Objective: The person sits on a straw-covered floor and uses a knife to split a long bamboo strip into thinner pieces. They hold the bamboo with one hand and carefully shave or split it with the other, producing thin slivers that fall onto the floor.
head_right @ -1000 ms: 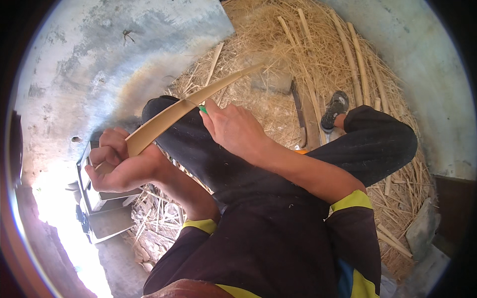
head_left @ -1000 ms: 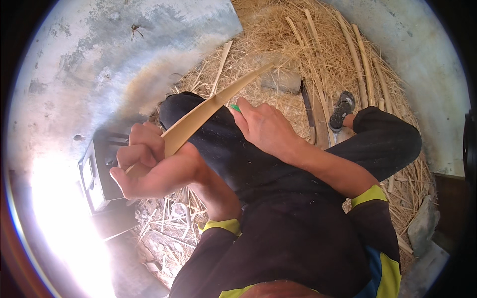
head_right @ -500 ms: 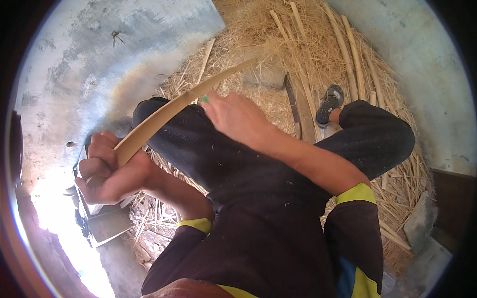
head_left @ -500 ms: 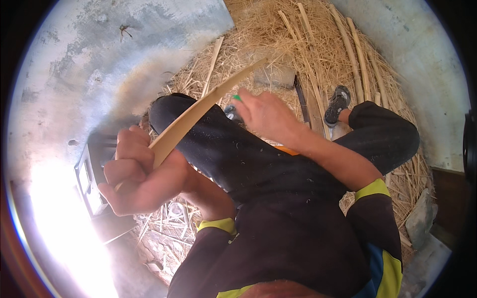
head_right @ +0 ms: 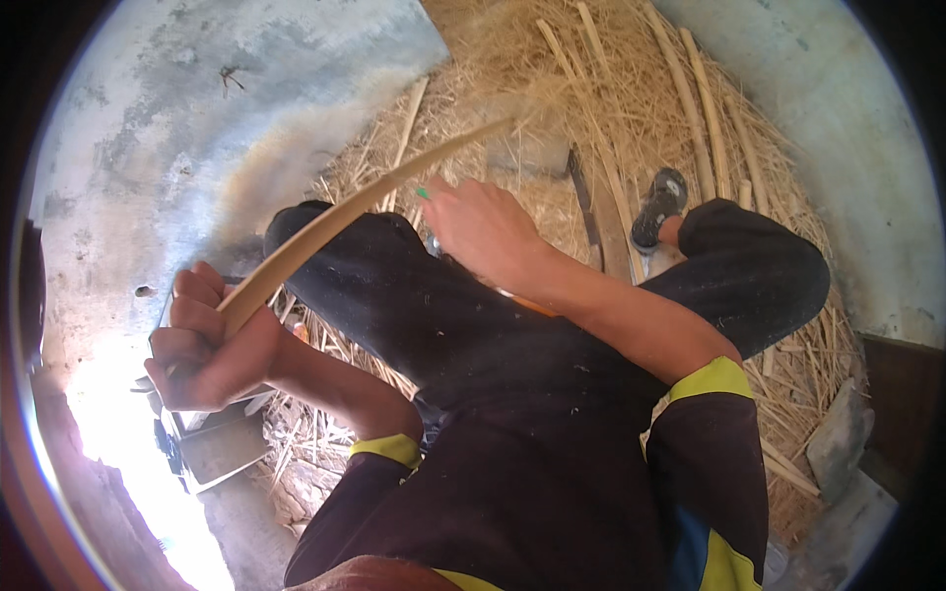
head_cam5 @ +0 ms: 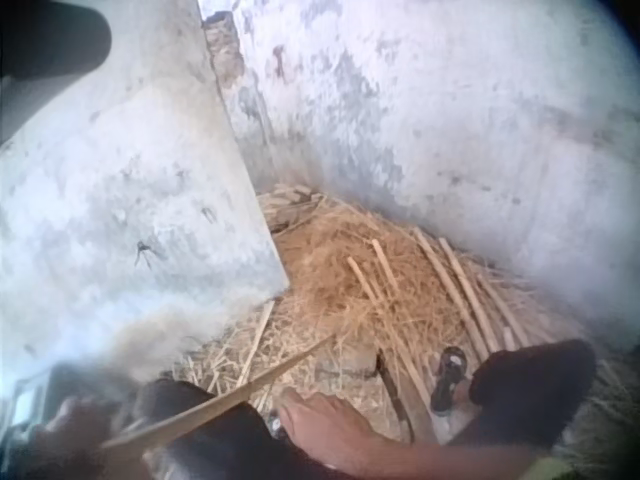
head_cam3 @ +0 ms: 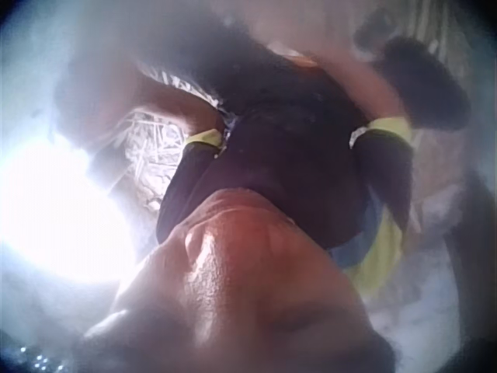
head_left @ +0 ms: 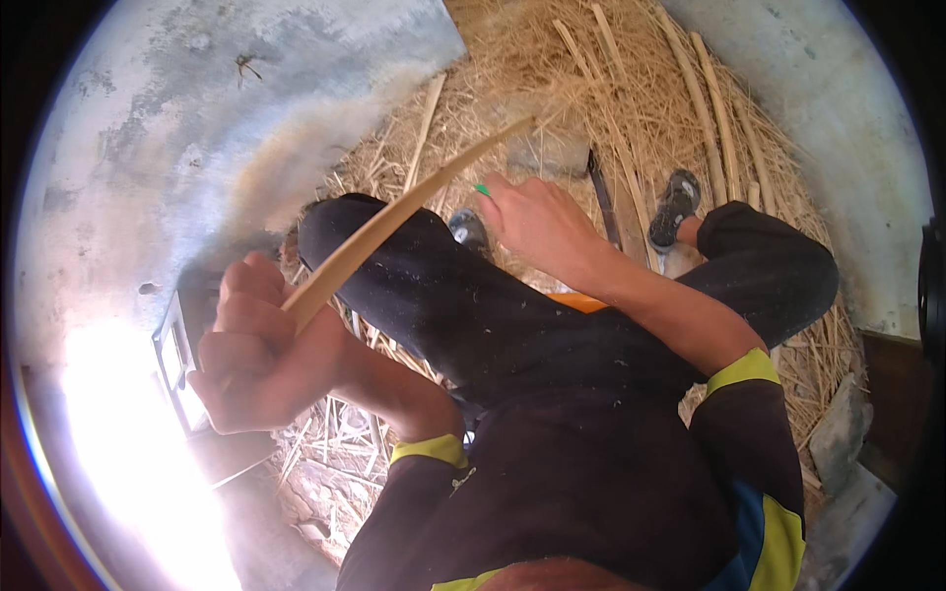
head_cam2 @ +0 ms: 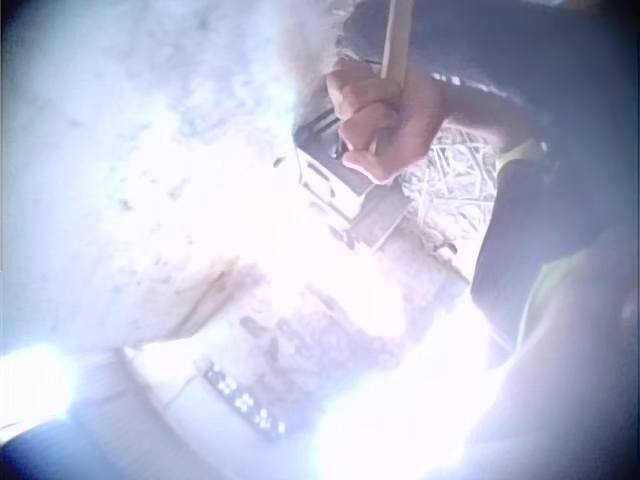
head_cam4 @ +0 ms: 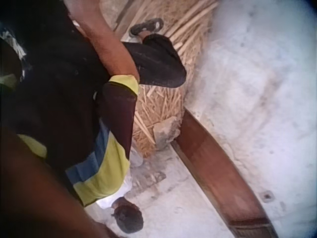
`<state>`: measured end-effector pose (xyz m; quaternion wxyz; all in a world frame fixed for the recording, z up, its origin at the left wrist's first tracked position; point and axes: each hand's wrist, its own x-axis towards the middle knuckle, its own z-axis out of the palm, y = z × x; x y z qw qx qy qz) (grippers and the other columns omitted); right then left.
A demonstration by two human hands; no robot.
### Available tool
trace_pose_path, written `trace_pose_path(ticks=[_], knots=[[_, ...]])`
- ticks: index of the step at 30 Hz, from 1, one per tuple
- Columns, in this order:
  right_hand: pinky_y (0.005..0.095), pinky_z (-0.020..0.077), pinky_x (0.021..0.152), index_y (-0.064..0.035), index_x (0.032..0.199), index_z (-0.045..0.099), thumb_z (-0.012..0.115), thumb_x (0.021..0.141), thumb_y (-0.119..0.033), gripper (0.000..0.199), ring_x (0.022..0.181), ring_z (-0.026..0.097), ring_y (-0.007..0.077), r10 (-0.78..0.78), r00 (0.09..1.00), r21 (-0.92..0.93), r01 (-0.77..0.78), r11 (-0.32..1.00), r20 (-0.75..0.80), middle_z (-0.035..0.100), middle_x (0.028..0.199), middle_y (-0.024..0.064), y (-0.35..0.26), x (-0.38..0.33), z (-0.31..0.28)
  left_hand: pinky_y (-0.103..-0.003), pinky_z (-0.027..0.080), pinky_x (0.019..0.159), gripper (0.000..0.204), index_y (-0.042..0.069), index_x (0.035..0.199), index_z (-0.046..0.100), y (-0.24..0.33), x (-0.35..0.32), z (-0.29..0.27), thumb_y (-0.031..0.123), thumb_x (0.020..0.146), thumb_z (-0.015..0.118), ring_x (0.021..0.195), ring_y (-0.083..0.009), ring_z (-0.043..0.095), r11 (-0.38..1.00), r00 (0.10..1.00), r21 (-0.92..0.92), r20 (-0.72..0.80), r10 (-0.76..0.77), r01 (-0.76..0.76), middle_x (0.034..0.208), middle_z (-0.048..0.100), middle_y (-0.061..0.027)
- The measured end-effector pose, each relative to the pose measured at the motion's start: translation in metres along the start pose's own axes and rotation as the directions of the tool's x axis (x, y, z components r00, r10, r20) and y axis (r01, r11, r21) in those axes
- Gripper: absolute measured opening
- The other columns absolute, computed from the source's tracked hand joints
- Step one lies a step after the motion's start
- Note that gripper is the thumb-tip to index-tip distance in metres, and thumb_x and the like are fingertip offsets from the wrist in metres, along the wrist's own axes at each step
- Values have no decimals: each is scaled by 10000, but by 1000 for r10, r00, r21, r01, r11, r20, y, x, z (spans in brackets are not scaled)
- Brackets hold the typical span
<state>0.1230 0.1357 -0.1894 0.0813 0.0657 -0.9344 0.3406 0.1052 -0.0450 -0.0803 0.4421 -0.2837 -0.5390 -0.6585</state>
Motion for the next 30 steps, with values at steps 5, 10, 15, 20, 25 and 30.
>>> trace_pose_path(ticks=[5, 10, 15, 20, 25, 30], knots=[[471, 479, 517, 28, 905, 545, 495, 915, -229, 261, 574, 594, 410, 17, 1000, 15, -17, 1000, 17, 559, 579, 250, 2, -4, 5, -280, 99, 419, 323, 175, 530, 177, -2, 1, -10, 243, 798, 345, 432, -83, 111, 995, 966, -101, 254, 52, -27, 430, 156, 33], [479, 480, 528, 20, 908, 542, 487, 917, -229, 255, 581, 592, 414, -27, 999, 66, 28, 997, -18, 566, 590, 246, -10, -3, -4, -265, 162, 413, 270, 158, 577, 370, -6, 2, -25, -26, 620, 562, 428, -110, 240, 977, 901, -209, 416, 121, -34, 477, 378, 31], [486, 476, 534, 19, 906, 542, 482, 917, -232, 258, 584, 590, 412, 17, 1000, 18, -17, 1000, -7, 567, 598, 249, 30, 6, 16, -262, 164, 426, 223, 175, 582, 383, -9, 4, -30, 128, 776, 483, 437, -106, 233, 977, 873, -207, 467, 138, -44, 485, 372, 45], [477, 484, 537, 14, 908, 545, 479, 917, -231, 254, 581, 590, 412, 18, 1000, 87, -15, 996, -23, 576, 608, 240, 14, 1, 23, -268, 148, 469, 361, 188, 523, 159, -5, -5, -19, 246, 831, 339, 470, -78, 103, 962, 962, -271, 268, 48, 27, 464, 114, 47], [476, 482, 538, 13, 910, 546, 470, 922, -244, 268, 586, 592, 415, 72, 996, -3, -72, 997, -56, 579, 610, 238, 46, 13, 41, -272, 152, 461, 357, 178, 551, 137, -12, -6, -30, 255, 831, 344, 473, -84, 113, 1000, 987, 1, 159, 0, -1, 486, 67, 39], [486, 480, 541, 14, 909, 545, 446, 935, -256, 288, 585, 587, 427, 170, 985, 75, -170, 983, 3, 579, 604, 235, 50, 16, 53, -272, 152, 459, 381, 180, 551, 121, -4, -6, -19, 291, 825, 361, 471, -88, 121, 999, 997, 9, 60, -49, 48, 492, 61, 41]])
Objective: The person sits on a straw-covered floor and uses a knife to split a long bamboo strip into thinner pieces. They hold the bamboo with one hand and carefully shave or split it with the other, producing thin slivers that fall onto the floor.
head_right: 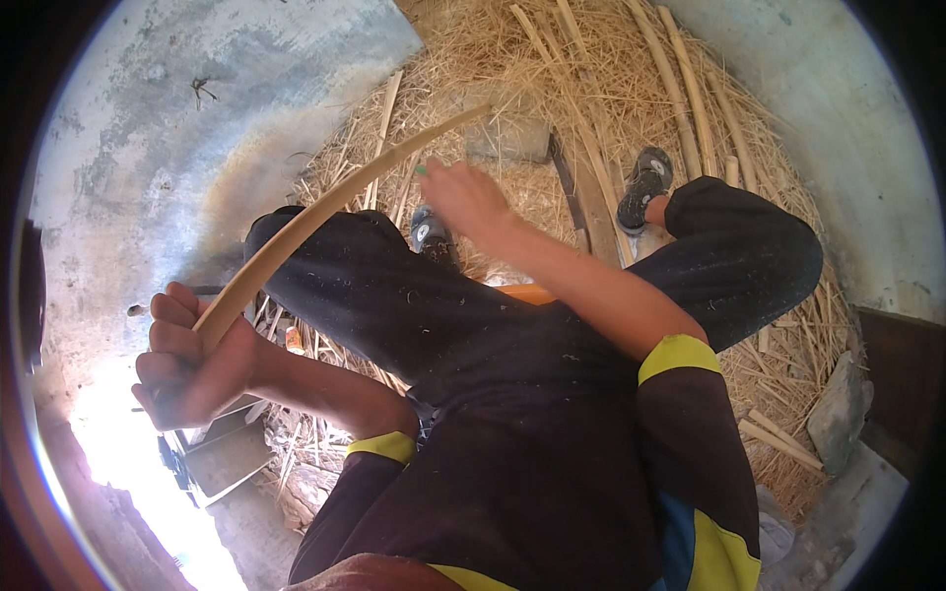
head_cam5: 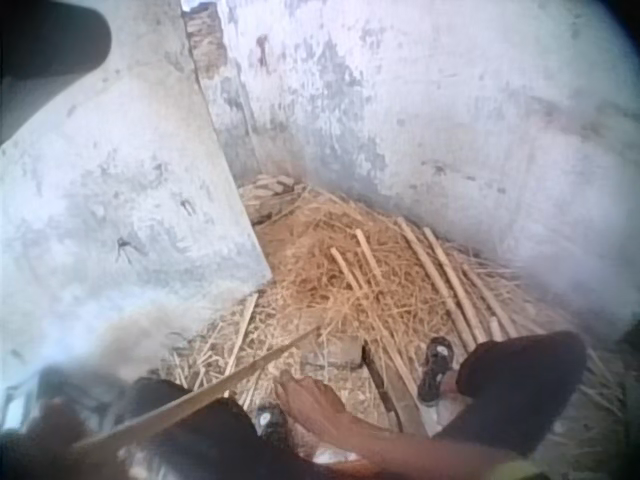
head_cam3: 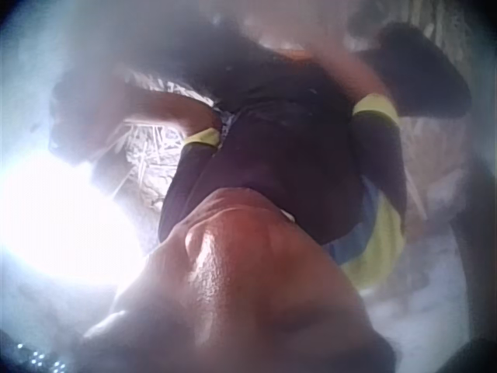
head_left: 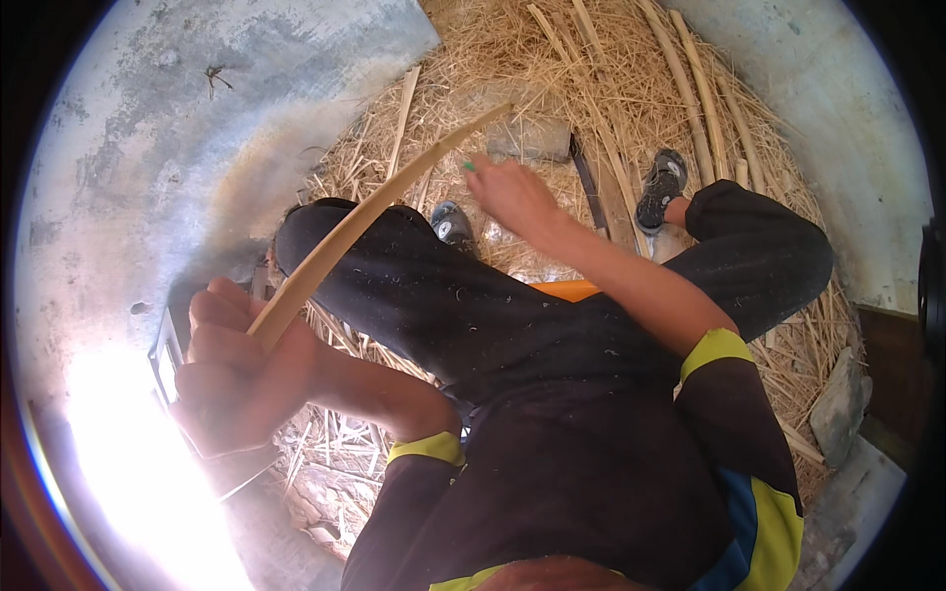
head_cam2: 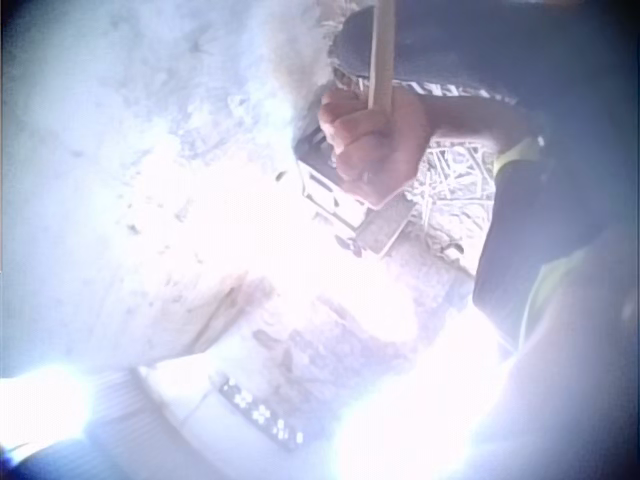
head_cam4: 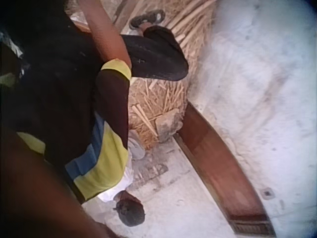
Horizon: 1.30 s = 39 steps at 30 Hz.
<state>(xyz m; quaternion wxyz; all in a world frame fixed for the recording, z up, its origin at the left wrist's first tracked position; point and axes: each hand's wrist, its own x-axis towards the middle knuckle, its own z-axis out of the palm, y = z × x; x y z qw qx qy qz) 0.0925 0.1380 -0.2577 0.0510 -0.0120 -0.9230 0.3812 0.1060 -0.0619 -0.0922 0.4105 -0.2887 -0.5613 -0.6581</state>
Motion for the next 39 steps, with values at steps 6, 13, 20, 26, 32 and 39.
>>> trace_pose_path(ticks=[6, 13, 20, 26, 32, 39], knots=[[511, 476, 601, 24, 911, 551, 432, 943, -267, 316, 655, 598, 430, 1, 1000, -16, -1, 1000, -3, 586, 644, 252, 14, 9, 4, -264, 170, 459, 413, 184, 552, 96, -4, -1, -3, 341, 816, 372, 476, -91, 139, 998, 999, 47, 27, 31, -33, 494, 58, 43], [526, 470, 645, -2, 916, 533, 418, 943, -287, 309, 716, 598, 448, 17, 1000, -29, -17, 999, -7, 592, 703, 272, 14, 13, 9, -267, 166, 456, 396, 187, 542, 89, 3, 6, 11, 313, 799, 363, 471, -95, 125, 996, 977, 81, -212, -21, 39, 496, 49, 31], [532, 481, 691, -6, 946, 535, 423, 939, -302, 316, 746, 606, 451, 5, 1000, -80, -8, 997, -28, 604, 741, 277, 25, 31, 4, -280, 154, 447, 371, 186, 539, 80, 0, 6, 20, 297, 783, 336, 452, -104, 119, 908, 981, 413, -129, 144, -78, 466, 72, 24], [517, 493, 706, 2, 1051, 524, 386, 951, -308, 354, 770, 623, 419, 146, 989, -227, -138, 964, 19, 616, 764, 259, 86, 45, 23, -281, 155, 451, 365, 187, 535, 83, 2, 4, 28, 309, 782, 321, 450, -112, 124, 922, 975, 382, -177, 133, -57, 457, 69, 22], [501, 505, 702, -29, 1061, 520, 396, 947, -327, 342, 764, 626, 418, 145, 989, -198, -147, 969, -26, 626, 755, 244, 87, 46, 37, -281, 161, 470, 370, 187, 532, 94, 1, 5, 22, 326, 788, 322, 465, -112, 136, 916, 982, 395, -139, 131, -66, 461, 73, 18], [488, 479, 621, -3, 991, 557, 435, 940, -285, 312, 670, 599, 434, 44, 999, 27, -44, 999, -5, 601, 701, 259, 44, 35, 21, -266, 143, 422, 341, 151, 518, 229, -2, 3, 7, 220, 820, 371, 419, -100, 180, 977, 987, 162, -59, 152, -141, 430, 240, 1]])
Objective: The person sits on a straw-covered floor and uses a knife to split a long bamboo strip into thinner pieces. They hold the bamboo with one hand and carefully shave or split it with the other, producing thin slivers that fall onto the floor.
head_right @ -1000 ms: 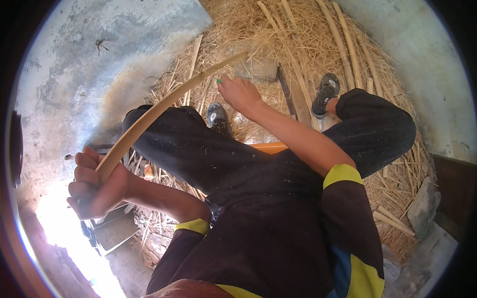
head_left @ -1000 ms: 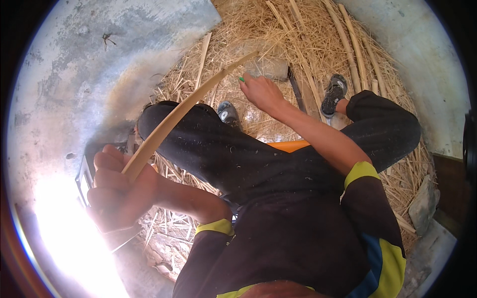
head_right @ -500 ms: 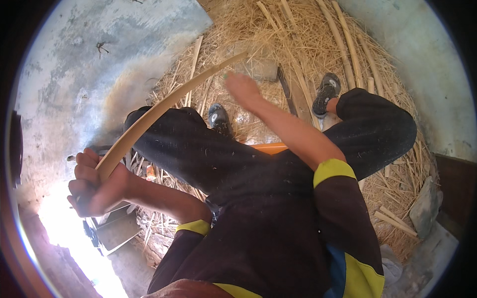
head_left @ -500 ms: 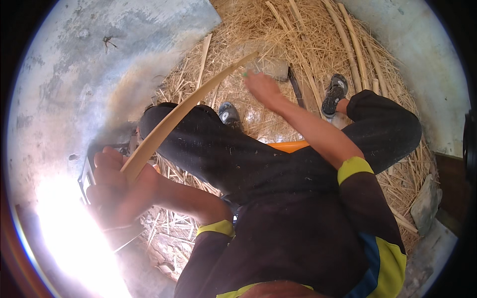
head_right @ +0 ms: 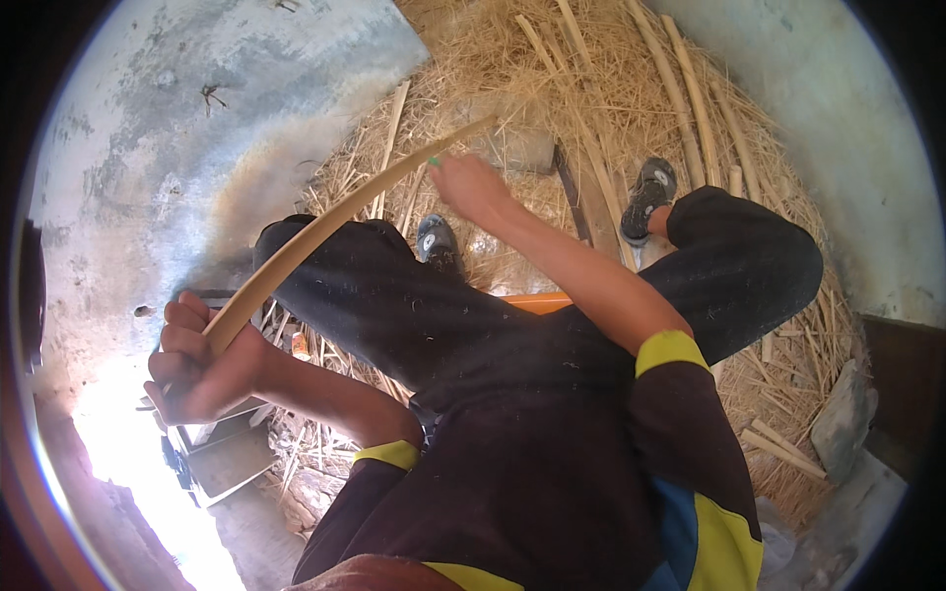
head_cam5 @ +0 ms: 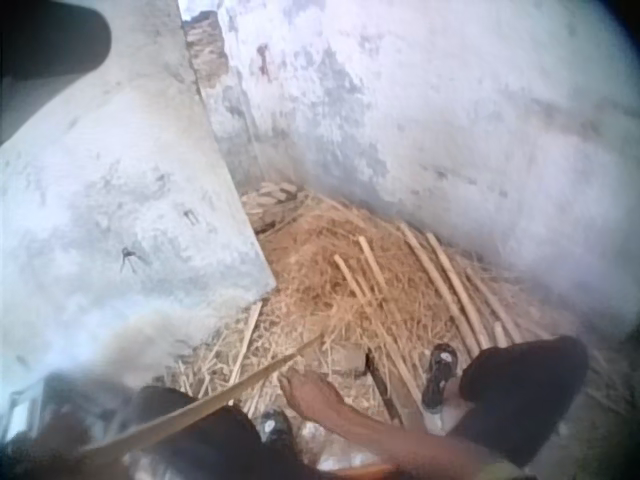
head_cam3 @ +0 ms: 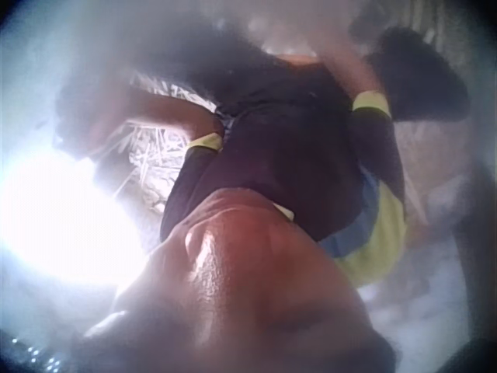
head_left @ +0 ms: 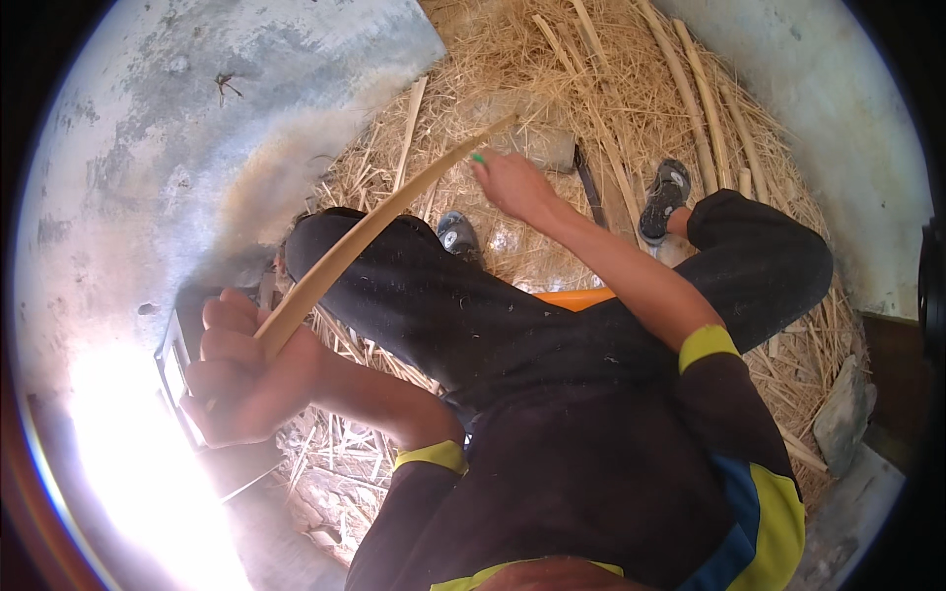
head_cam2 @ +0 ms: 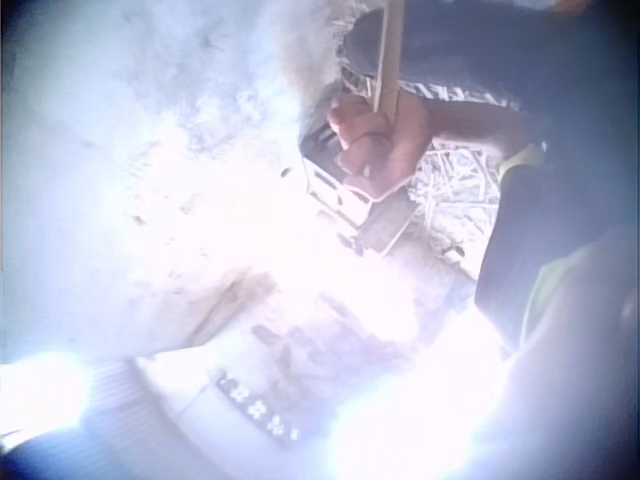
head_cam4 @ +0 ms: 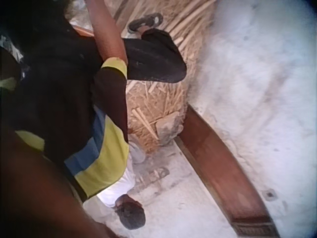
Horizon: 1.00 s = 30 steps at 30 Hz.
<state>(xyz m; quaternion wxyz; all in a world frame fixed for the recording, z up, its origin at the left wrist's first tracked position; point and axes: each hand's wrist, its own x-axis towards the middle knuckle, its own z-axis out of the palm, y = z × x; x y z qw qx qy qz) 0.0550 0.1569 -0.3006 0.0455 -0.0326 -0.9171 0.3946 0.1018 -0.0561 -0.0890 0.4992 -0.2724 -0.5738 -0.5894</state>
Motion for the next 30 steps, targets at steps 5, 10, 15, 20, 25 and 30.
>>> trace_pose_path(ticks=[5, 10, 15, 20, 25, 30], knots=[[482, 451, 561, 8, 902, 564, 476, 931, -259, 283, 588, 570, 430, -208, 977, 290, 187, 939, 45, 538, 598, 274, -114, -70, -57, -275, 134, 430, 400, 174, 486, 221, -3, 1, -18, 343, 836, 316, 426, -96, 139, 868, 967, -455, 235, -99, 200, 400, 226, 22], [492, 444, 519, 13, 893, 551, 489, 929, -255, 278, 573, 570, 429, -130, 992, 6, 130, 992, -10, 540, 576, 256, -104, -74, -60, -271, 116, 429, 410, 182, 463, 239, 0, 1, -12, 352, 824, 331, 430, -91, 115, 850, 937, -493, 348, -3, 186, 373, 266, 31], [470, 487, 479, 2, 948, 563, 501, 916, -243, 255, 525, 594, 399, -252, 964, 73, 258, 963, -86, 553, 519, 203, -113, -82, -50, -262, 109, 424, 407, 177, 461, 226, 4, -1, -3, 341, 821, 323, 424, -93, 102, 815, 926, -545, 375, 27, 197, 375, 250, 32], [457, 483, 493, 14, 961, 541, 529, 904, -190, 212, 534, 583, 376, -280, 959, -78, 277, 958, -32, 562, 568, 208, -122, -71, -45, -264, 117, 418, 395, 174, 470, 222, -3, 5, -14, 327, 826, 302, 428, -93, 102, 912, 954, -398, 299, 26, 100, 380, 228, 29], [452, 505, 531, 42, 947, 542, 474, 927, -207, 259, 656, 619, 395, -99, 992, -282, 119, 952, 82, 599, 660, 236, -27, -59, -6, -278, 157, 393, 341, 130, 508, 291, -16, 15, -21, 253, 825, 288, 401, -98, 159, 870, 936, -475, 348, 49, 131, 401, 228, 13], [493, 472, 583, 52, 962, 510, 409, 958, -270, 338, 611, 584, 442, 63, 998, -20, -63, 998, 31, 583, 643, 261, -59, -76, -26, -270, 137, 406, 373, 135, 496, 276, -9, 10, -12, 279, 841, 276, 398, -95, 146, 852, 945, -498, 327, 15, 159, 396, 215, 17]])
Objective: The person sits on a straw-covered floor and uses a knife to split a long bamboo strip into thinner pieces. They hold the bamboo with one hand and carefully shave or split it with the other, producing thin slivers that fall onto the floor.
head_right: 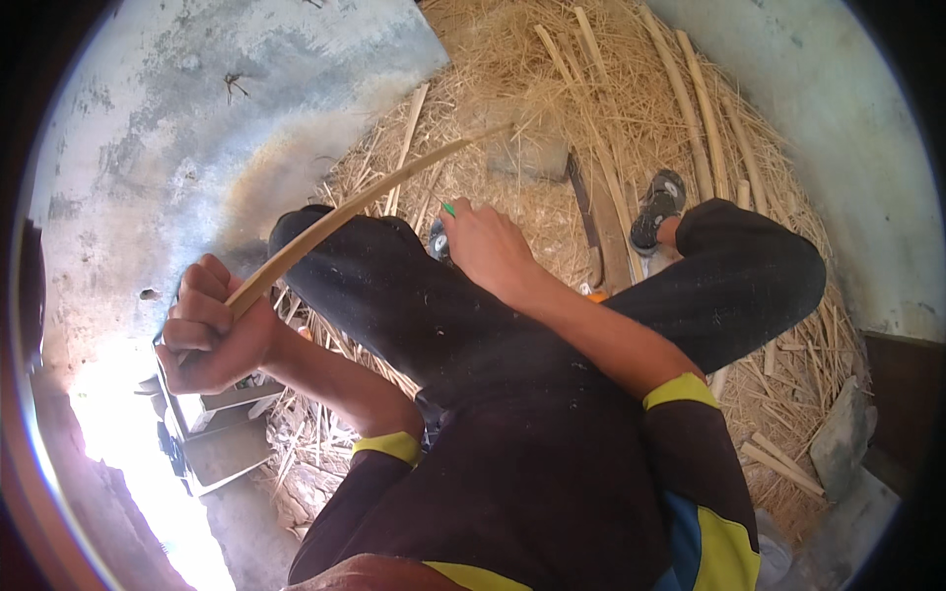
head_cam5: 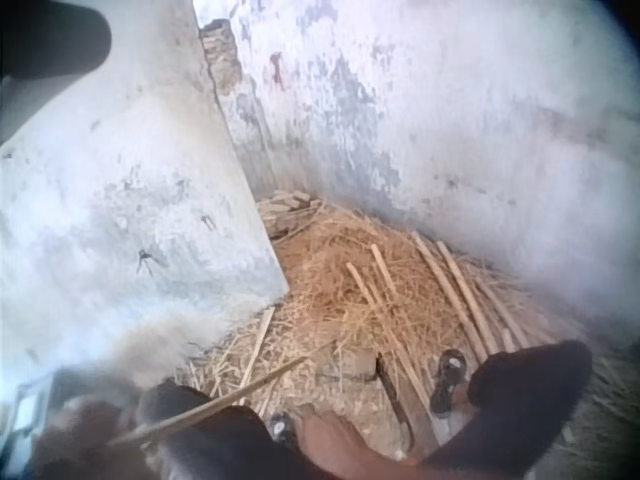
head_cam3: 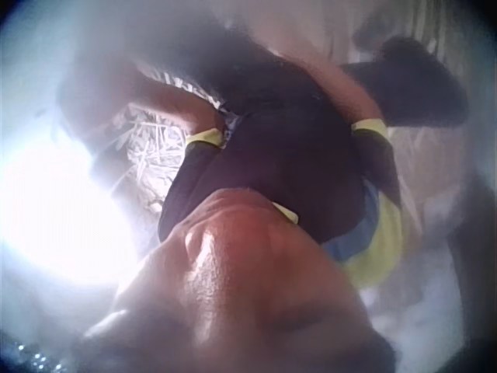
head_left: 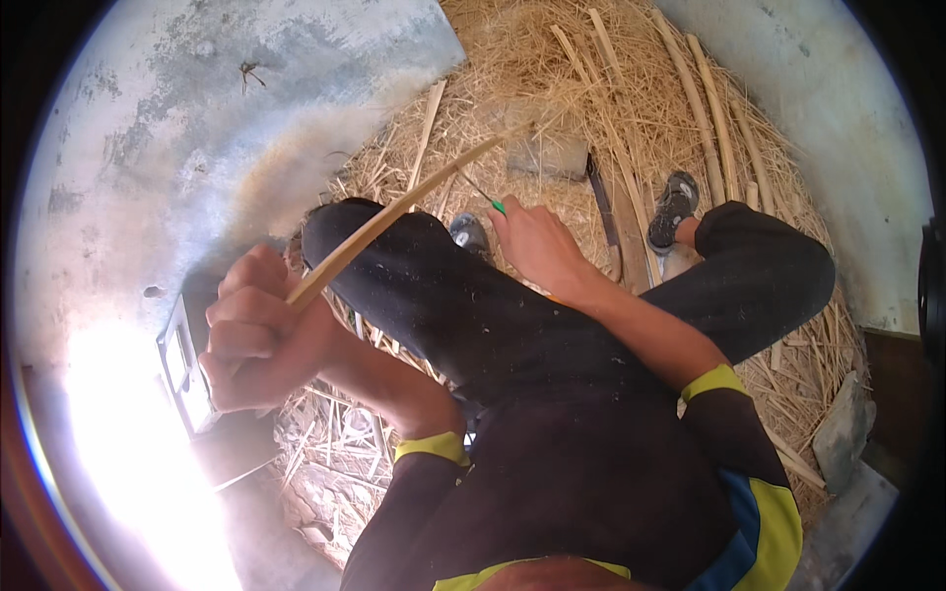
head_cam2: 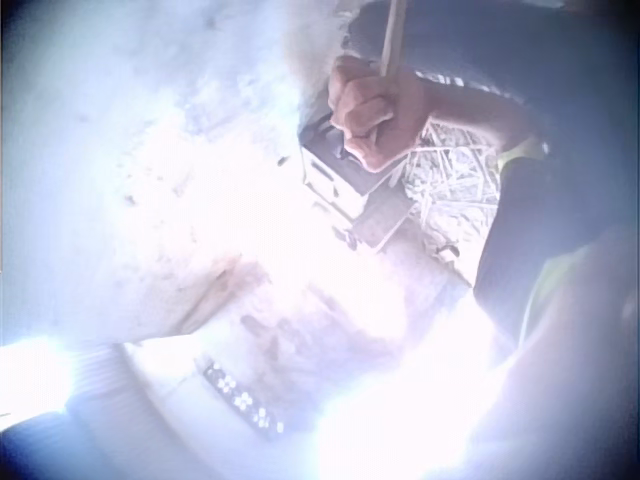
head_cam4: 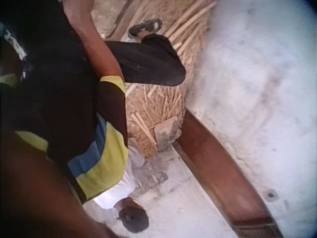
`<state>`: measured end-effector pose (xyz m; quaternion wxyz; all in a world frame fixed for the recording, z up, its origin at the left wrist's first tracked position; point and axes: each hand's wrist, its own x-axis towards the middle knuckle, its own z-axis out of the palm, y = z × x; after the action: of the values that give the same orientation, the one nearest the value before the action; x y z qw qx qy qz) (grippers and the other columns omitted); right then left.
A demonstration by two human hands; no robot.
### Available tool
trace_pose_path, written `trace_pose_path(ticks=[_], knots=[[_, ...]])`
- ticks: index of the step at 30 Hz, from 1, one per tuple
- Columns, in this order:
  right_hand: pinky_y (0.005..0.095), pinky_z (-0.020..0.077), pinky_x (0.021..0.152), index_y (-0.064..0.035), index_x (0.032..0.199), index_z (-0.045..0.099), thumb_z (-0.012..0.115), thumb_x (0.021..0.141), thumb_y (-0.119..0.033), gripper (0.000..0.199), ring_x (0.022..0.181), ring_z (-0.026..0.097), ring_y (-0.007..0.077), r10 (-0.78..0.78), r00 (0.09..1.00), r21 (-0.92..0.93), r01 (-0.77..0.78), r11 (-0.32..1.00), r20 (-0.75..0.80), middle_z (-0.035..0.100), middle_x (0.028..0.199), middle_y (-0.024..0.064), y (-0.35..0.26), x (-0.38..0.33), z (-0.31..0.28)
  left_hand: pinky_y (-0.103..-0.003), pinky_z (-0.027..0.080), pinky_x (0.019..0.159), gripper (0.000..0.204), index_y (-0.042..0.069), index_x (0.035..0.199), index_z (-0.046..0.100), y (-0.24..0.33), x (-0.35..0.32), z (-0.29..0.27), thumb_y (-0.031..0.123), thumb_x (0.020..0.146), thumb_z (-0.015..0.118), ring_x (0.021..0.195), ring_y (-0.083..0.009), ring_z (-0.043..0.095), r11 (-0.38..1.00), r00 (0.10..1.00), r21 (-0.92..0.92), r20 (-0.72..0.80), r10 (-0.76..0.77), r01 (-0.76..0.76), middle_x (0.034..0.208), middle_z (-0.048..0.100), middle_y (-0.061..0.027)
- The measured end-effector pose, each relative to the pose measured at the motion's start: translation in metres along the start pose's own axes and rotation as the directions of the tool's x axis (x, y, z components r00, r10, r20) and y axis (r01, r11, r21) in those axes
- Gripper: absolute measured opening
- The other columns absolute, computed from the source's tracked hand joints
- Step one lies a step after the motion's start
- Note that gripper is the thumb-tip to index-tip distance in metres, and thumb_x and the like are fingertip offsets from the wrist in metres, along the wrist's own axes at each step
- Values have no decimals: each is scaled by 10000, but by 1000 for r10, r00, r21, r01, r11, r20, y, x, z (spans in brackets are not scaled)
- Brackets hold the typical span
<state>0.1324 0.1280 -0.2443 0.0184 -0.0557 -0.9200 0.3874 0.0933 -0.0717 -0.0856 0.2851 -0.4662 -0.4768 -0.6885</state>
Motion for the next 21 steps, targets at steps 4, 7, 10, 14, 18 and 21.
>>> trace_pose_path(ticks=[4, 7, 10, 14, 18, 21], knots=[[502, 477, 637, 51, 947, 507, 434, 945, -244, 304, 645, 595, 433, 24, 1000, 124, -25, 992, 11, 589, 655, 257, -23, -9, -39, -260, 129, 410, 383, 160, 501, 234, -2, 4, 16, 296, 856, 286, 407, -94, 137, 956, 893, 274, -449, 28, 108, 405, 190, 4], [486, 496, 611, 40, 966, 497, 456, 935, -231, 276, 625, 611, 405, -218, 975, 219, 221, 950, -39, 588, 628, 248, -53, -17, -55, -254, 129, 430, 410, 186, 505, 167, 2, 6, 41, 343, 848, 327, 449, -90, 125, 880, 781, 439, -608, 143, 180, 430, 134, 21], [452, 504, 534, 29, 976, 480, 471, 928, -221, 255, 560, 611, 374, -405, 912, 244, 409, 880, -66, 578, 577, 215, -87, -30, -66, -245, 122, 425, 414, 184, 500, 175, 7, 3, 65, 340, 852, 328, 439, -87, 141, 918, 792, 366, -601, 106, 155, 428, 136, 28], [439, 446, 476, 1, 913, 479, 530, 903, -184, 192, 528, 571, 373, -342, 935, 187, 321, 928, 95, 543, 561, 191, -103, -45, -80, -248, 117, 420, 405, 176, 494, 187, 7, 1, 74, 305, 856, 314, 427, -86, 148, 899, 840, 416, -530, 118, 136, 427, 146, 24], [444, 458, 461, 3, 922, 469, 536, 898, -182, 198, 508, 576, 362, -361, 927, 75, 355, 932, 104, 540, 544, 178, -102, -38, -87, -261, 154, 418, 407, 151, 517, 247, 11, 1, 69, 294, 897, 282, 410, -97, 159, 902, 879, 408, -471, 78, 138, 415, 171, 11], [437, 455, 458, -7, 897, 480, 539, 897, -192, 194, 506, 581, 349, -419, 907, 11, 419, 908, 54, 548, 548, 166, -96, -38, -82, -270, 169, 416, 407, 137, 535, 277, 13, -1, 63, 286, 913, 280, 406, -103, 162, 918, 937, 386, -347, 49, 95, 413, 176, 3]])
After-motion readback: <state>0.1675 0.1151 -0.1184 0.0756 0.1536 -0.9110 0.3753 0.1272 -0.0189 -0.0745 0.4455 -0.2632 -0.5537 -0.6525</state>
